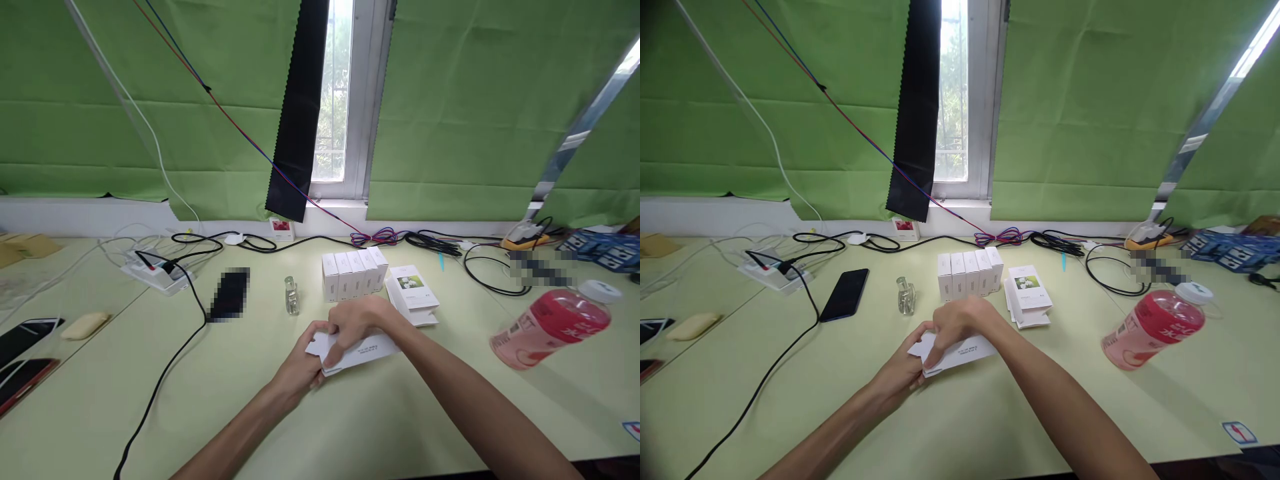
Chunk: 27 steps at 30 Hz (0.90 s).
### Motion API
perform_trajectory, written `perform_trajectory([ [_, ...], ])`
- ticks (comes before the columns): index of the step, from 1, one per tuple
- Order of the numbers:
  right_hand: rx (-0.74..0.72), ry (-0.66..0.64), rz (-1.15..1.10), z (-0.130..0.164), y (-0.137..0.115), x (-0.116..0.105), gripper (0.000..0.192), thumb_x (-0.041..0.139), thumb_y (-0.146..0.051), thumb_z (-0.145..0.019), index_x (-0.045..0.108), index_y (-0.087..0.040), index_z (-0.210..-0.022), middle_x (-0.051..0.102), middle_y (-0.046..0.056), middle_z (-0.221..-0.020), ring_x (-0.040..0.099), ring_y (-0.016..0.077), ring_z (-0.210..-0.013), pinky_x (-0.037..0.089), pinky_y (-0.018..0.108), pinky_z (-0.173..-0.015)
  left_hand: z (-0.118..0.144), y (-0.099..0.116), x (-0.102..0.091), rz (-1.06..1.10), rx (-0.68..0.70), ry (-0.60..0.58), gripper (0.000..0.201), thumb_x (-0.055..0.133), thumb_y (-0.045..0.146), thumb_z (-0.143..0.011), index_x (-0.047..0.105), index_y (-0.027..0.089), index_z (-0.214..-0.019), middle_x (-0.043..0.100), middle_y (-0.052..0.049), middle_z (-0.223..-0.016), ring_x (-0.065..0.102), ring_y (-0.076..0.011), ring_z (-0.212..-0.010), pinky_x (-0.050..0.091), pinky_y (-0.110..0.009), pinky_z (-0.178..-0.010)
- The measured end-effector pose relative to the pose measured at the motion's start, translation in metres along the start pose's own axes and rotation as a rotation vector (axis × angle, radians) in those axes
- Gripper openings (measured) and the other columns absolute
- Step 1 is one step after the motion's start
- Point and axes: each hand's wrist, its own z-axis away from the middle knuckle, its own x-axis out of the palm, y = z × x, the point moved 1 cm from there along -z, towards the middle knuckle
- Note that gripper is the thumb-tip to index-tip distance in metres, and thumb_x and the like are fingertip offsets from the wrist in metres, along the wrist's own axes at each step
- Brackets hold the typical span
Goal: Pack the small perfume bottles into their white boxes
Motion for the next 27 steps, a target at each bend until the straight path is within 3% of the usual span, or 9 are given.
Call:
perform_trajectory([
  [9,0.137,-0.159,0.129,0.003,-0.025,-0.036,0.051,0.084,-0.057,-0.055,0.073,-0.018,-0.087,0.071,0.006,-0.090,0.069,0.0295,-0.082,0.053,0.037,-0.065,-0.008,-0.013,0.007,0.183,0.051,-0.038,0.077,0.073,0.016,-0.059,0.048,0.025,-0.131,0.062,0.006,-0.074,0.041,-0.0042,-0.046,0.031,-0.018,-0.043],
  [14,0.177,-0.175,0.154,0.001,-0.028,-0.039,0.049,0.088,-0.053,-0.053,0.074,-0.018,-0.086,0.071,0.007,-0.088,0.069,0.0326,-0.085,0.054,0.040,-0.067,-0.009,-0.016,0.007,0.169,0.055,-0.028,0.078,0.076,0.019,-0.061,0.047,0.024,-0.133,0.058,0.007,-0.069,0.039,-0.0041,-0.043,0.025,-0.017,-0.039],
  [19,0.201,-0.174,0.162,0.004,-0.033,-0.039,0.039,0.088,-0.049,-0.056,0.075,-0.018,-0.077,0.069,0.010,-0.085,0.068,0.0359,-0.086,0.053,0.043,-0.066,-0.012,-0.020,0.007,0.194,0.046,-0.018,0.075,0.077,0.019,-0.060,0.049,0.023,-0.130,0.058,0.007,-0.071,0.042,-0.0038,-0.045,0.028,-0.017,-0.041],
  [27,0.202,-0.179,0.165,0.005,-0.035,-0.040,0.050,0.091,-0.057,-0.042,0.073,-0.019,-0.069,0.068,0.006,-0.074,0.068,0.0317,-0.074,0.053,0.042,-0.062,-0.015,-0.020,0.006,0.213,0.092,-0.014,0.069,0.075,0.011,-0.058,0.052,0.021,-0.123,0.057,0.008,-0.072,0.040,-0.0034,-0.047,0.028,-0.017,-0.042],
])
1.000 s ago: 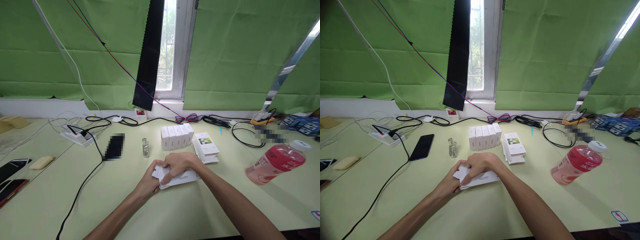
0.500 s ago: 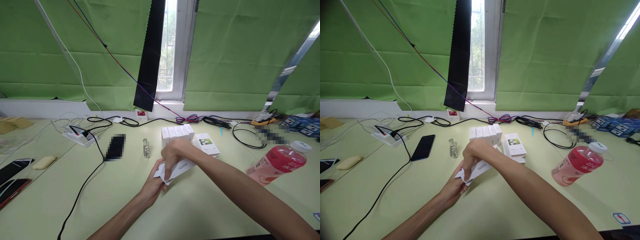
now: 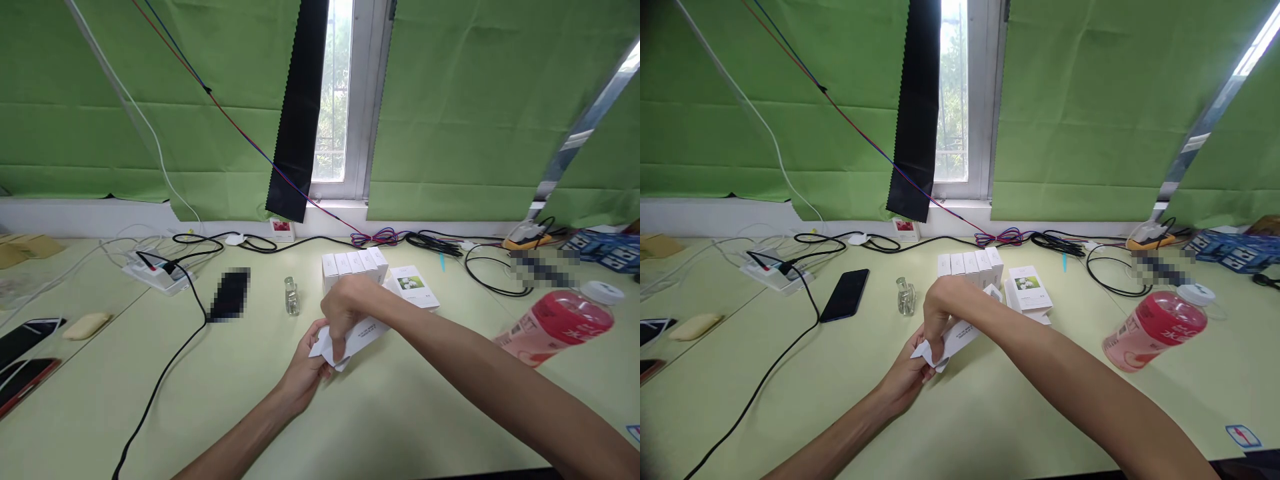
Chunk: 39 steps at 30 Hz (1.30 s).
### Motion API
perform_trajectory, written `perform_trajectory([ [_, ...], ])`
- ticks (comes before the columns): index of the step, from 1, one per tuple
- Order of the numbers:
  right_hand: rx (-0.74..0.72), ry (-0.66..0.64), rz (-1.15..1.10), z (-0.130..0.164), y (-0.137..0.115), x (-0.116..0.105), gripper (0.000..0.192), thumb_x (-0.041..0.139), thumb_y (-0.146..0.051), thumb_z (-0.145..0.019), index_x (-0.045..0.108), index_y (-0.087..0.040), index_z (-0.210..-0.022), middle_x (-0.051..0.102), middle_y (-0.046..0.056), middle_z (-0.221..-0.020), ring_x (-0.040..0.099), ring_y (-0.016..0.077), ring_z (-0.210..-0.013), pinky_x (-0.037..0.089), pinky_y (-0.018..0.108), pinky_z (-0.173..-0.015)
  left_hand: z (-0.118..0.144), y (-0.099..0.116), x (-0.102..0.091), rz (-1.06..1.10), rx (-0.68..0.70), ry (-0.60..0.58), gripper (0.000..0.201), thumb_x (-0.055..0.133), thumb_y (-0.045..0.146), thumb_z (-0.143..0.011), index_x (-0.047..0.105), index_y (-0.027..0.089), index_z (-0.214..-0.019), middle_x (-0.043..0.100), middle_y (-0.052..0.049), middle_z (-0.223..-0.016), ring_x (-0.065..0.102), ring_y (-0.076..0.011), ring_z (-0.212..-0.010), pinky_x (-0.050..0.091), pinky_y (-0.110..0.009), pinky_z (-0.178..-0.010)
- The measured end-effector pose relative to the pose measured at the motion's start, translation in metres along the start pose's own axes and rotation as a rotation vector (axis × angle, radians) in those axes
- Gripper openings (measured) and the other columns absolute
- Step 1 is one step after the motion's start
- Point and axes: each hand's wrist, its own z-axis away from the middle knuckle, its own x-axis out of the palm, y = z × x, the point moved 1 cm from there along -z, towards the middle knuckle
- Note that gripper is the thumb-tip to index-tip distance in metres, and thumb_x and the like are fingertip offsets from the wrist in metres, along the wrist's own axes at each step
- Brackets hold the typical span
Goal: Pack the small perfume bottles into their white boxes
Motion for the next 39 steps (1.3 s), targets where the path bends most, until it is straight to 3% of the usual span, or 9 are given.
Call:
perform_trajectory([
  [6,-0.020,-0.018,-0.009,-0.002,0.008,0.001,0.043,0.090,-0.051,-0.052,0.072,-0.019,-0.074,0.069,0.008,-0.079,0.069,0.0336,-0.079,0.053,0.043,-0.064,0.000,0.002,0.000,0.010,0.038,-0.021,0.062,0.077,0.011,-0.060,0.055,0.021,-0.117,0.056,0.008,-0.067,0.041,-0.0055,-0.051,0.028,-0.018,-0.044],
  [21,-0.085,0.048,-0.059,-0.006,0.026,0.012,0.048,0.087,-0.059,-0.053,0.068,-0.022,-0.078,0.069,0.007,-0.084,0.068,0.0334,-0.085,0.050,0.040,-0.065,0.004,0.009,0.002,-0.122,0.016,0.009,0.053,0.082,0.022,-0.062,0.057,0.021,-0.109,0.059,0.007,-0.063,0.043,-0.0067,-0.048,0.032,-0.018,-0.048],
  [28,-0.093,0.077,-0.066,-0.008,0.030,0.014,0.050,0.085,-0.061,-0.054,0.068,-0.022,-0.079,0.069,0.007,-0.086,0.067,0.0313,-0.084,0.049,0.039,-0.062,0.010,0.015,0.006,-0.154,-0.007,0.056,0.055,0.080,0.023,-0.060,0.054,0.021,-0.109,0.059,0.008,-0.055,0.044,-0.0068,-0.044,0.030,-0.017,-0.047],
  [34,-0.070,0.130,-0.144,-0.009,0.032,0.019,0.050,0.088,-0.056,-0.048,0.072,-0.023,-0.083,0.069,0.008,-0.089,0.067,0.0349,-0.090,0.050,0.038,-0.063,0.013,0.016,0.003,-0.174,-0.019,0.109,0.056,0.083,0.030,-0.060,0.051,0.022,-0.105,0.058,0.009,-0.051,0.043,-0.0072,-0.040,0.027,-0.017,-0.044],
  [39,-0.096,0.154,-0.173,-0.015,0.041,0.026,0.058,0.086,-0.061,-0.049,0.073,-0.024,-0.092,0.070,0.010,-0.097,0.067,0.0358,-0.093,0.049,0.038,-0.061,0.011,0.017,0.000,-0.189,-0.013,0.086,0.062,0.084,0.031,-0.059,0.047,0.022,-0.108,0.057,0.010,-0.051,0.042,-0.0065,-0.039,0.029,-0.017,-0.044],
])
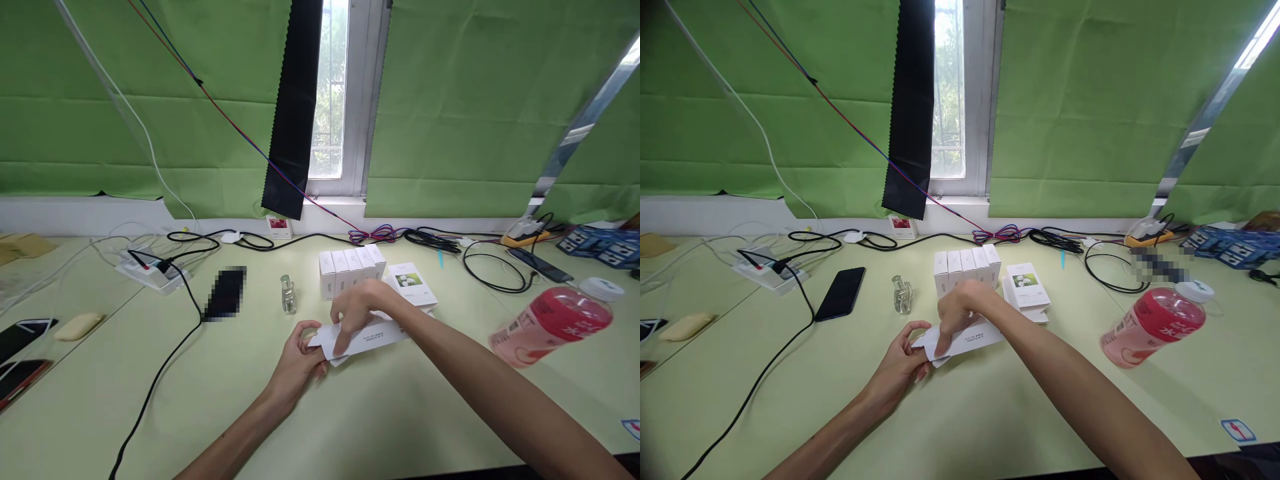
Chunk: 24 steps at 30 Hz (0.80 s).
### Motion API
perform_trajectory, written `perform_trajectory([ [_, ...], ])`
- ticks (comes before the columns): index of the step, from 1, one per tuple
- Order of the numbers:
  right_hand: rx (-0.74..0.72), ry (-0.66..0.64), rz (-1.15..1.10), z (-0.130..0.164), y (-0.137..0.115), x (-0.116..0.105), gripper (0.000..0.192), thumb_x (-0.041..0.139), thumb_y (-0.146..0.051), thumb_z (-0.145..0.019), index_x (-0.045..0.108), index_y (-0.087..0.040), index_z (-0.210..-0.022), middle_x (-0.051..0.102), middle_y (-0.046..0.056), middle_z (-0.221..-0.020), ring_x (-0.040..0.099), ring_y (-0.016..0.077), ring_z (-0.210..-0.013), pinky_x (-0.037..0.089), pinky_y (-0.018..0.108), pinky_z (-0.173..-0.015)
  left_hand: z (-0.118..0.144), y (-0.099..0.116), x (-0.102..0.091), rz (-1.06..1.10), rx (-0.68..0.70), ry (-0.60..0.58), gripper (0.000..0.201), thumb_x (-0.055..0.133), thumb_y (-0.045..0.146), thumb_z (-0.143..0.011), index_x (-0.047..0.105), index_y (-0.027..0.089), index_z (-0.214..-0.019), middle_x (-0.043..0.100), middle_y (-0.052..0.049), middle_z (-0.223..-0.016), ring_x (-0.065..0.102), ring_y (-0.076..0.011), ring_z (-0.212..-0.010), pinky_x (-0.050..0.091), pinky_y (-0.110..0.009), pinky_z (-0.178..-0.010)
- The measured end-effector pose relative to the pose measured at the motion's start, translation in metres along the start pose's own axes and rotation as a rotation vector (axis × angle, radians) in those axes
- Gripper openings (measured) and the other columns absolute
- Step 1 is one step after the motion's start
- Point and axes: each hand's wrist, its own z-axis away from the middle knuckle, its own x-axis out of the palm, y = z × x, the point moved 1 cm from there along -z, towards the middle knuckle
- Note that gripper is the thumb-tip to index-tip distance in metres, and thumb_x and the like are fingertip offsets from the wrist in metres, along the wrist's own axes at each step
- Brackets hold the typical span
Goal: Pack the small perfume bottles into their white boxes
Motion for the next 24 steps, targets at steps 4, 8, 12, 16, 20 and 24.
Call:
perform_trajectory([
  [4,-0.056,0.023,0.006,-0.009,0.012,0.004,0.065,0.085,-0.065,-0.048,0.074,-0.026,-0.098,0.070,0.008,-0.095,0.067,0.0334,-0.091,0.047,0.036,-0.061,-0.001,0.005,-0.003,-0.035,-0.005,-0.041,0.065,0.085,0.033,-0.061,0.046,0.022,-0.111,0.056,0.010,-0.052,0.043,-0.0067,-0.039,0.030,-0.018,-0.044],
  [8,-0.112,-0.006,-0.020,-0.013,0.020,0.007,0.073,0.080,-0.073,-0.053,0.072,-0.029,-0.111,0.070,0.006,-0.098,0.067,0.0297,-0.087,0.046,0.034,-0.059,-0.002,0.007,-0.005,-0.044,-0.013,-0.084,0.066,0.086,0.031,-0.061,0.045,0.023,-0.112,0.057,0.010,-0.056,0.044,-0.0066,-0.041,0.031,-0.018,-0.044],
  [12,-0.130,0.013,-0.026,-0.010,0.022,0.007,0.084,0.080,-0.074,-0.054,0.067,-0.031,-0.125,0.069,0.006,-0.111,0.066,0.0283,-0.094,0.047,0.032,-0.061,-0.002,0.007,-0.004,-0.056,0.003,-0.088,0.065,0.086,0.031,-0.063,0.043,0.022,-0.112,0.058,0.010,-0.058,0.046,-0.0063,-0.043,0.035,-0.018,-0.046],
  [16,-0.181,0.009,-0.058,-0.007,0.029,0.007,0.081,0.080,-0.070,-0.058,0.068,-0.028,-0.126,0.067,0.006,-0.118,0.065,0.0270,-0.097,0.047,0.032,-0.067,-0.001,0.006,-0.002,-0.080,0.064,-0.012,0.067,0.086,0.035,-0.065,0.038,0.024,-0.110,0.065,0.006,-0.072,0.054,-0.0094,-0.048,0.042,-0.021,-0.047],
  [20,-0.220,-0.021,-0.139,-0.007,0.041,0.007,0.083,0.079,-0.067,-0.064,0.064,-0.023,-0.133,0.068,0.008,-0.116,0.064,0.0258,-0.097,0.047,0.030,-0.072,0.000,0.000,-0.008,-0.164,0.313,0.190,0.054,0.083,0.040,-0.071,0.039,0.026,-0.098,0.064,0.003,-0.091,0.056,-0.0092,-0.054,0.046,-0.022,-0.047],
  [24,-0.259,-0.059,-0.238,-0.011,0.053,0.011,0.086,0.080,-0.066,-0.064,0.064,-0.016,-0.133,0.071,0.009,-0.109,0.064,0.0234,-0.092,0.047,0.029,-0.070,0.004,-0.006,-0.013,-0.459,0.608,0.222,0.027,0.075,0.036,-0.084,0.053,0.021,-0.085,0.058,0.003,-0.081,0.053,-0.0085,-0.062,0.048,-0.021,-0.056],
])
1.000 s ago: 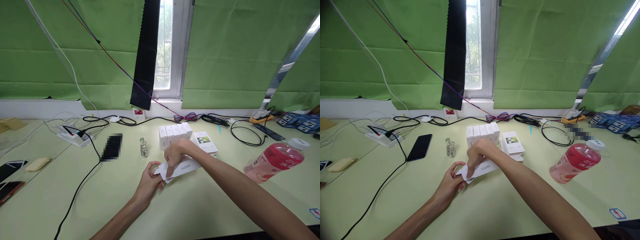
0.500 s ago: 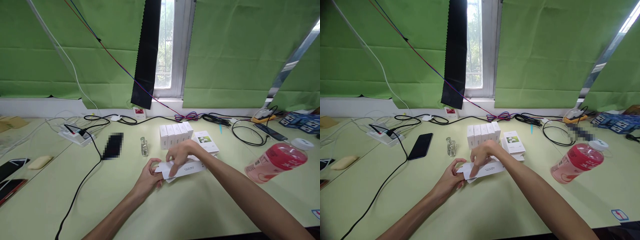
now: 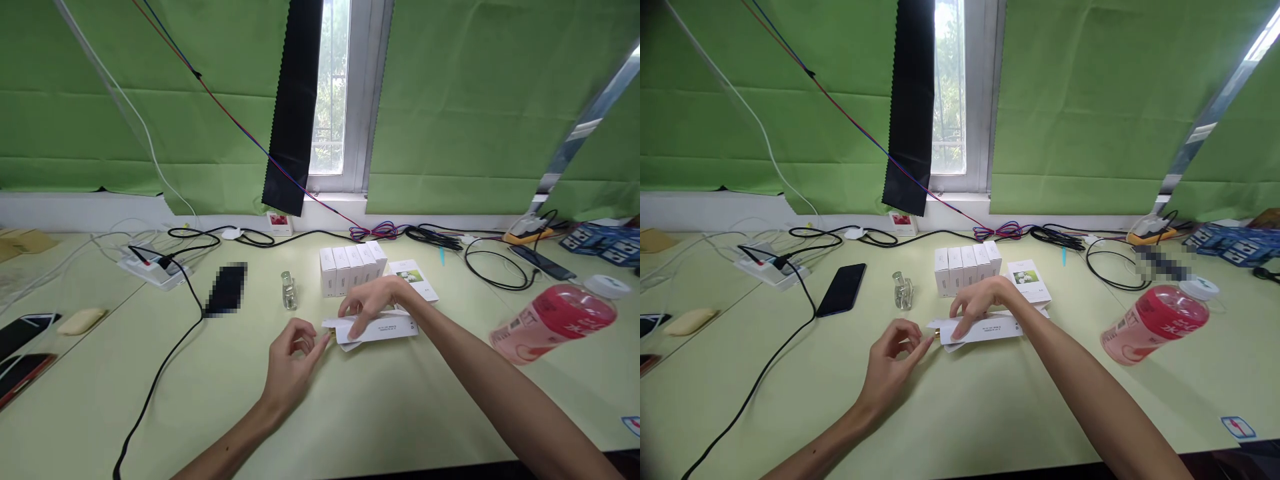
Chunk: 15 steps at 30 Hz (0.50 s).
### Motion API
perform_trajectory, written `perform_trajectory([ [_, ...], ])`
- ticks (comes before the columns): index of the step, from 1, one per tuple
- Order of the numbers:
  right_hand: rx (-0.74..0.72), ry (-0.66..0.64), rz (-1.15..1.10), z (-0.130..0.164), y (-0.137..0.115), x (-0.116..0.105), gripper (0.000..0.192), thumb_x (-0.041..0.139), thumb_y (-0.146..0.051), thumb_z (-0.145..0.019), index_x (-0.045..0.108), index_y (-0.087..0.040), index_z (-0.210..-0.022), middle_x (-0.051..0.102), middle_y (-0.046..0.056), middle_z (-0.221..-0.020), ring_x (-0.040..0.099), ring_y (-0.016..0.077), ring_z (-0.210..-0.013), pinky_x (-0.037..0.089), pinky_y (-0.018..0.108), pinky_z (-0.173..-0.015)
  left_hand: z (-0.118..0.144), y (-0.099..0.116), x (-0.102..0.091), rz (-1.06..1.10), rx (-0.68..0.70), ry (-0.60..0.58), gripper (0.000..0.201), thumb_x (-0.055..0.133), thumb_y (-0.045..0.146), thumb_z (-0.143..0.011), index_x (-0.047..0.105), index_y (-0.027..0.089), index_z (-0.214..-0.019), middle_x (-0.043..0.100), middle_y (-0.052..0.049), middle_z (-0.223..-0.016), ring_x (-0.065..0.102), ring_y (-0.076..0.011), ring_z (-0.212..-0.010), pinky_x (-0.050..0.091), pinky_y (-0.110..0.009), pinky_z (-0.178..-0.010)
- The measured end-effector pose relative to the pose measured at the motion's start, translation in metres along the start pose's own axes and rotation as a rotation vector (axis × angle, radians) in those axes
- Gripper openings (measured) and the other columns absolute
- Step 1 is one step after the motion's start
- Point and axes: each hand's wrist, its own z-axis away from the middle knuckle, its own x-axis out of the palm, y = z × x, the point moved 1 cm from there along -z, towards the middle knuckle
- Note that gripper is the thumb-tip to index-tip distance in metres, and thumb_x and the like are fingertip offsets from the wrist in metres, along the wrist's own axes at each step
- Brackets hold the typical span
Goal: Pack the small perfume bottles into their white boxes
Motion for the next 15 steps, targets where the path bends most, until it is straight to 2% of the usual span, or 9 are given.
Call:
perform_trajectory([
  [3,-0.048,-0.033,-0.106,-0.002,0.008,0.002,0.084,0.082,-0.064,-0.063,0.065,-0.015,-0.130,0.072,0.009,-0.108,0.065,0.0224,-0.092,0.047,0.028,-0.071,0.002,0.000,0.001,-0.133,0.211,-0.136,0.007,0.067,0.028,-0.091,0.065,0.021,-0.092,0.064,-0.001,-0.089,0.055,-0.0088,-0.066,0.048,-0.020,-0.057],
  [5,-0.064,-0.051,-0.160,-0.003,0.012,0.003,0.083,0.084,-0.062,-0.062,0.066,-0.015,-0.128,0.072,0.009,-0.109,0.066,0.0225,-0.093,0.048,0.028,-0.073,0.002,0.000,0.001,-0.176,0.296,-0.188,0.012,0.063,0.023,-0.093,0.067,0.023,-0.105,0.066,-0.003,-0.102,0.057,-0.0082,-0.067,0.049,-0.019,-0.055],
  [8,-0.069,-0.048,-0.185,-0.004,0.015,0.005,0.082,0.084,-0.062,-0.062,0.066,-0.017,-0.128,0.072,0.009,-0.110,0.066,0.0227,-0.094,0.049,0.029,-0.075,0.000,-0.001,0.001,-0.232,0.347,-0.237,0.020,0.060,0.019,-0.095,0.067,0.024,-0.114,0.064,-0.004,-0.110,0.056,-0.0070,-0.065,0.049,-0.018,-0.054],
  [15,-0.084,-0.069,-0.166,-0.005,0.010,0.007,0.078,0.081,-0.062,-0.066,0.066,-0.017,-0.128,0.072,0.006,-0.102,0.066,0.0201,-0.087,0.047,0.027,-0.069,-0.006,-0.003,-0.002,-0.417,0.500,-0.282,0.021,0.055,0.019,-0.099,0.072,0.026,-0.109,0.054,-0.005,-0.108,0.056,-0.0087,-0.071,0.046,-0.021,-0.059],
])
